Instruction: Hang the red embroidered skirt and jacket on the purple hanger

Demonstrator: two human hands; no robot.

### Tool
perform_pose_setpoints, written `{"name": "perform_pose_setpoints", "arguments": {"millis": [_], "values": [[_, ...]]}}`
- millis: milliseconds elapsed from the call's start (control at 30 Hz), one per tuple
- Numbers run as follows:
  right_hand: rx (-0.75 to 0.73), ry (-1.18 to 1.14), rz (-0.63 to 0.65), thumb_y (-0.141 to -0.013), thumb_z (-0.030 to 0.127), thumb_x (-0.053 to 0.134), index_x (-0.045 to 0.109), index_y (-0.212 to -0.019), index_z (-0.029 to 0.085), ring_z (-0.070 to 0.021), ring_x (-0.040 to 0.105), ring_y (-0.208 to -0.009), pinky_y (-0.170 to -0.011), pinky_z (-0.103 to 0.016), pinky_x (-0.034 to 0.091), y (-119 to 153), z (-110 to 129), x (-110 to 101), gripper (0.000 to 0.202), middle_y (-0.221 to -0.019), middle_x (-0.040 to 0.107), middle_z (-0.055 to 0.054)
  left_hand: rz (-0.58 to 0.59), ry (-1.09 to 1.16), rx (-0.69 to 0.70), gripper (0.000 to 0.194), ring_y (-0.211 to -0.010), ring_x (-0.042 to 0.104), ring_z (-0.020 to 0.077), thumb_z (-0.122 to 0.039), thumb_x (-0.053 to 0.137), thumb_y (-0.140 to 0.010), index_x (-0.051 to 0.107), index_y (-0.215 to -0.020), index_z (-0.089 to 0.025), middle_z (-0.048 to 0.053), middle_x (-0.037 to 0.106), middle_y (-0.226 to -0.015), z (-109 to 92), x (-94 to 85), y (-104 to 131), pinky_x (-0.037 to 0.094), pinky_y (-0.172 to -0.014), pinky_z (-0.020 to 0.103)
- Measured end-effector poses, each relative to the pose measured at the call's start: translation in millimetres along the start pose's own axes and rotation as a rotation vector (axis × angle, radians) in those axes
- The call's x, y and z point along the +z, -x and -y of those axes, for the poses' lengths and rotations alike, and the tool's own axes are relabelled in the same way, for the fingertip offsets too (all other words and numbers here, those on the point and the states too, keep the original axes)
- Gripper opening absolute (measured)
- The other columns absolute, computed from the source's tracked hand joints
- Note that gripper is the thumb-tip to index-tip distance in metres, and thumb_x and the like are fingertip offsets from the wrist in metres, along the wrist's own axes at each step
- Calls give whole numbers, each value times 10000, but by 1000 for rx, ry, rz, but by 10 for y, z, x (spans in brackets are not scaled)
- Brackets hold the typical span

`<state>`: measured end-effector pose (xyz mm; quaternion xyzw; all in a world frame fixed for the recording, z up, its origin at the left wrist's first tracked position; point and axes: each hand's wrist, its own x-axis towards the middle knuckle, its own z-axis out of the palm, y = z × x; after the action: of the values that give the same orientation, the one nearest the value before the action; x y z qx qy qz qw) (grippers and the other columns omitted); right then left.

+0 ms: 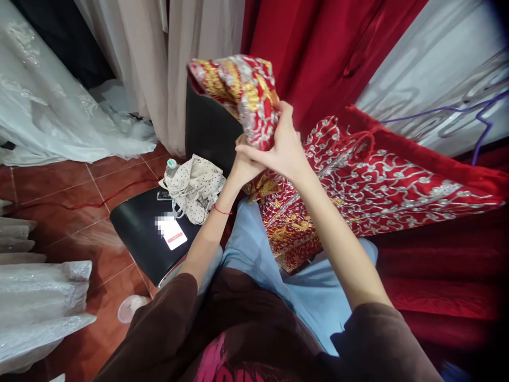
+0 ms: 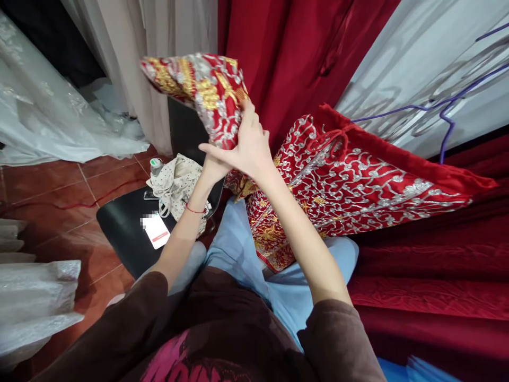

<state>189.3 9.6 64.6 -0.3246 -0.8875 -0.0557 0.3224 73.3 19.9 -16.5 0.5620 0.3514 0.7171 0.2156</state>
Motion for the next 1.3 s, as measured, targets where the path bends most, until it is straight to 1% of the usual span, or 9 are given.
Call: {"name": "perform_pose_setpoints", "arguments": {"millis": [133,300,467,533,667,800,933,1167,1300], "values": [[202,68,-80,-913,627,420,237,-1501,183,-428,555,-1185,-950,-613,457,231,-110,-37,759,-1328,521,-215,192,-2,130,504,-1246,578,305,-308,864,-684,638,-1124,-210,87,628,-1251,-89,259,160,434,-1137,473],[391,57,-105,-953,545,344,406,-1420,212,-374,599,-1096,-919,-548,490,550,-558,-410,577,-1163,631,-171,380,-14,122,332,-1068,643,257,-538,724,-808,670,-808,-211,72,695,-994,-274,444,283,450,-1065,472],[415,-83,-213,-958,544,334,562,-1255,205,-311,619,-979,-867,-528,528,772,-782,-697,505,-1028,676,-114,51,41,-170,436,-668,630,138,-641,660,-809,553,-796,-218,2,592,-733,-97,337,208,540,-754,325],[409,-159,-253,-944,529,392,596,-1194,206,-300,620,-944,-854,-530,533,854,-731,-723,457,-980,681,-98,34,-9,-157,539,-856,668,166,-664,745,-704,544,-958,-233,39,625,-937,20,334,203,543,-835,330],[413,-213,-289,-929,522,451,618,-1144,221,-283,616,-902,-846,-505,537,1021,-620,-773,405,-907,676,-75,309,-64,-17,821,-1404,434,256,-777,665,-693,453,-1330,-305,92,466,-1465,-21,483,360,380,-1160,385],[463,-159,-314,-934,540,460,621,-1132,233,-287,626,-921,-851,-474,527,1167,-657,-919,400,-893,673,-65,459,65,52,864,-1491,320,257,-884,400,-772,392,-1451,-350,44,385,-1571,-426,655,612,305,-1224,397],[492,-186,-284,-921,539,500,644,-1059,222,-287,634,-922,-864,-461,520,1180,-636,-991,374,-899,687,-71,421,-66,100,1093,-1485,325,313,-791,727,-609,322,-1501,-305,110,354,-1584,-664,799,704,307,-1220,452],[356,-295,78,-913,651,479,625,-1006,183,-262,632,-923,-903,-468,511,1089,-670,-852,499,-996,695,-119,142,-130,-168,536,-986,719,278,-589,770,-714,674,-1009,-153,136,750,-1038,-72,938,331,565,-899,383],[305,75,-56,-958,551,397,601,-1140,147,-376,529,-1160,-994,-624,400,933,-974,-887,488,-1196,610,-211,164,-392,-176,451,-945,730,294,-577,779,-704,735,-912,-180,113,774,-977,41,813,285,551,-844,370]]}}
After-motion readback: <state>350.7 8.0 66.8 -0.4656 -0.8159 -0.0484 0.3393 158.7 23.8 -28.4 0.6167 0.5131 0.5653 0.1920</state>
